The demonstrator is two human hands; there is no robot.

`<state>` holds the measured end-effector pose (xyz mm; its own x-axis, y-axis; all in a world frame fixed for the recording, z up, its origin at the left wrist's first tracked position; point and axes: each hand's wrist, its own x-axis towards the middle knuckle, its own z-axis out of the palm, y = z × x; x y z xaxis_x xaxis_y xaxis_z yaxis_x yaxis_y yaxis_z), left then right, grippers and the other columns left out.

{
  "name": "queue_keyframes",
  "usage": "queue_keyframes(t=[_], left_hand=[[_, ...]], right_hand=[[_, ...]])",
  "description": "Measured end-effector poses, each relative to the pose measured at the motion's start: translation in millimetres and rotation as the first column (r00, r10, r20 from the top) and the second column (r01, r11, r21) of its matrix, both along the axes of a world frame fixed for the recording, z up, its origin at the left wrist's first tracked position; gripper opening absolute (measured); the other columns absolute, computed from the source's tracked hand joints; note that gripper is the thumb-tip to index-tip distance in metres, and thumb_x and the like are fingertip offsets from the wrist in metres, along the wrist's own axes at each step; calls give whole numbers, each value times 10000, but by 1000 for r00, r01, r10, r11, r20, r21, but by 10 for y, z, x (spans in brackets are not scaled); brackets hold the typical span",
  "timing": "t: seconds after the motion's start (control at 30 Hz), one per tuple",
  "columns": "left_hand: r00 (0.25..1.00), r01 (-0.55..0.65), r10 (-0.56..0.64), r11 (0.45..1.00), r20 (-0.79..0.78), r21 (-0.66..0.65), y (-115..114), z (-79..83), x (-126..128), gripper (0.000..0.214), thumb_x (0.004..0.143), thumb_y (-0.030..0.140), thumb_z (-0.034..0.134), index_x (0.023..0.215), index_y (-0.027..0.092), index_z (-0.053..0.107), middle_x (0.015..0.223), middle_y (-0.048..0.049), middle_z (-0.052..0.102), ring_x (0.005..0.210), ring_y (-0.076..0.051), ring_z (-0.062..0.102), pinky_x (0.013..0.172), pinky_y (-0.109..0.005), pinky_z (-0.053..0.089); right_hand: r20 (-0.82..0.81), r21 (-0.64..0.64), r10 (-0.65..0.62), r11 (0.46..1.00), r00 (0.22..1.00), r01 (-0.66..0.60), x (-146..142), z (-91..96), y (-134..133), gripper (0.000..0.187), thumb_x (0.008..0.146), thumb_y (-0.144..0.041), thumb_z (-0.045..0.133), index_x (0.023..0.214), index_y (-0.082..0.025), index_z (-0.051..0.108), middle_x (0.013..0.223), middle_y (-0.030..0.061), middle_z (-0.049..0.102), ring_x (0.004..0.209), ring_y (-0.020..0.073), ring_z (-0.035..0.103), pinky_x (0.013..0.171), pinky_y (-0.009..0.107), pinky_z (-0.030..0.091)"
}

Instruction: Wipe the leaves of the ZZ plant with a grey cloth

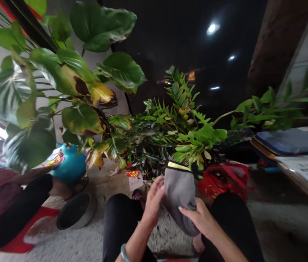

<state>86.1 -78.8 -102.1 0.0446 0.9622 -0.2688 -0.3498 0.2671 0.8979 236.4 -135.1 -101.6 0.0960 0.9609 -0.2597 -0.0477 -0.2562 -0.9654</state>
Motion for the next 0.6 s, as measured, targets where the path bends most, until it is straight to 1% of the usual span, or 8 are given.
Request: queue_keyframes(t=[0.1, 0.2, 0.27, 0.33, 0.4, 0.43, 0.5, 0.6], left_hand=[[986, 103, -86, 987, 141, -123, -176, 0, 70, 532, 497, 478, 812, 897, 146, 705, 884, -92, 731, 874, -258, 654, 812, -341, 491], [978, 62, -19, 977, 207, -203, -174, -8, 107, 491, 462, 457, 828, 800, 132, 682, 717, -70, 715, 786, -258, 669, 790, -359, 504], [979, -6, 49, 976, 196, -217, -113, 1, 101, 450, 460, 399, 835, 786, 143, 659, 684, -52, 705, 765, -244, 673, 773, -349, 514], [976, -81, 123, 970, 179, -227, -54, 14, 83, 431, 455, 370, 835, 773, 151, 644, 656, -33, 698, 719, -226, 677, 735, -333, 524], [966, -160, 200, 960, 162, -229, -25, 17, 59, 426, 442, 359, 837, 756, 152, 638, 625, -18, 693, 639, -201, 671, 677, -310, 529], [960, -194, 233, 953, 155, -231, -26, 7, 45, 423, 438, 355, 837, 751, 151, 638, 615, -15, 693, 600, -189, 664, 647, -297, 528], [950, -242, 280, 939, 138, -242, -65, -46, 11, 408, 445, 335, 838, 750, 149, 641, 618, -17, 700, 555, -172, 651, 605, -281, 523], [950, -227, 282, 919, 133, -324, -203, -201, -57, 313, 511, 294, 814, 725, 146, 639, 625, -36, 705, 594, -196, 668, 633, -300, 533]], right_hand=[[-22, 50, 100, 994, 995, -99, -47, 152, 128, 170, 558, -292, 686, 669, -164, 704, 671, 24, 690, 719, 263, 608, 687, 348, 458], [-92, 33, 124, 992, 988, -122, -96, 236, 257, 197, 522, -285, 687, 679, -166, 697, 647, 18, 679, 675, 247, 604, 662, 347, 462], [-82, 36, 21, 999, 996, -18, -132, 201, 313, 240, 494, -284, 699, 707, -174, 686, 673, 28, 686, 694, 257, 612, 682, 360, 469], [-29, 53, -159, 986, 987, 160, -162, 105, 315, 335, 478, -298, 715, 791, -186, 674, 744, 44, 696, 759, 275, 624, 730, 377, 476], [25, 76, -296, 953, 955, 293, -187, -8, 257, 496, 491, -344, 723, 956, -188, 649, 857, 65, 693, 841, 284, 627, 785, 391, 477], [46, 91, -317, 946, 947, 312, -202, -57, 210, 584, 510, -367, 720, 1055, -185, 618, 934, 79, 684, 897, 286, 622, 822, 397, 469], [78, 127, -260, 960, 962, 249, -247, -132, 100, 706, 547, -378, 712, 1203, -182, 541, 1118, 105, 638, 1051, 289, 579, 923, 405, 423], [94, 86, -88, 993, 992, 80, -363, -234, -44, 744, 532, -323, 730, 1238, -211, 523, 1288, 107, 557, 1221, 301, 471, 1029, 411, 327]])
